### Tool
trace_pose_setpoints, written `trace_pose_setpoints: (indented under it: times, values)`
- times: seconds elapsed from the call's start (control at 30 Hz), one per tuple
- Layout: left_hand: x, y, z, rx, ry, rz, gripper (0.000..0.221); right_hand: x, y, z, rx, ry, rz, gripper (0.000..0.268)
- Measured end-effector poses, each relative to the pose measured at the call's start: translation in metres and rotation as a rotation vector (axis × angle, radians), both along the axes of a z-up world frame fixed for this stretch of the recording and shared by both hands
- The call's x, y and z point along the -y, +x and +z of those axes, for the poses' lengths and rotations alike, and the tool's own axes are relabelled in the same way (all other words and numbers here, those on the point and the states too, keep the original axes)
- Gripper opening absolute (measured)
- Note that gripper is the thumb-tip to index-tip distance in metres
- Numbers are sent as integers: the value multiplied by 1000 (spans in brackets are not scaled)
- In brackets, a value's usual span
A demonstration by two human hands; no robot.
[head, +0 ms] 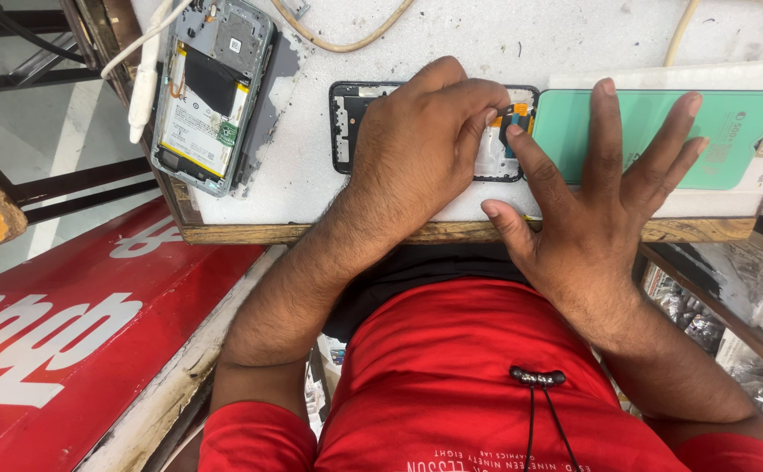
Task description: The person assembles a smartphone by placing the battery into the chassis, applying adhesive along the frame, and attaching a new screen. They then connect the ribbon cable, press the screen into place, and test the device by powering it on.
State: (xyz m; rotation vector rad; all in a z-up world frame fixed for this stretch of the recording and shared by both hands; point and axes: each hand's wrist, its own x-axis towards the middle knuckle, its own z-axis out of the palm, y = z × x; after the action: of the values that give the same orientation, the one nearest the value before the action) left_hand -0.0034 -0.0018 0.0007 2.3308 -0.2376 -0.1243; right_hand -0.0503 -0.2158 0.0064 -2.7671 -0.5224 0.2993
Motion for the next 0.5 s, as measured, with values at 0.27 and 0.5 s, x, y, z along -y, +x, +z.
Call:
trace_pose_setpoints:
  times: [0.27,0.5]
  values:
    - [-1,1,0,-5,11,-3,12,-1,1,2,-12,2,-8,61]
    - [0,3,-2,-20,10,-2,11,-2,2,6,-27,-3,-4,62]
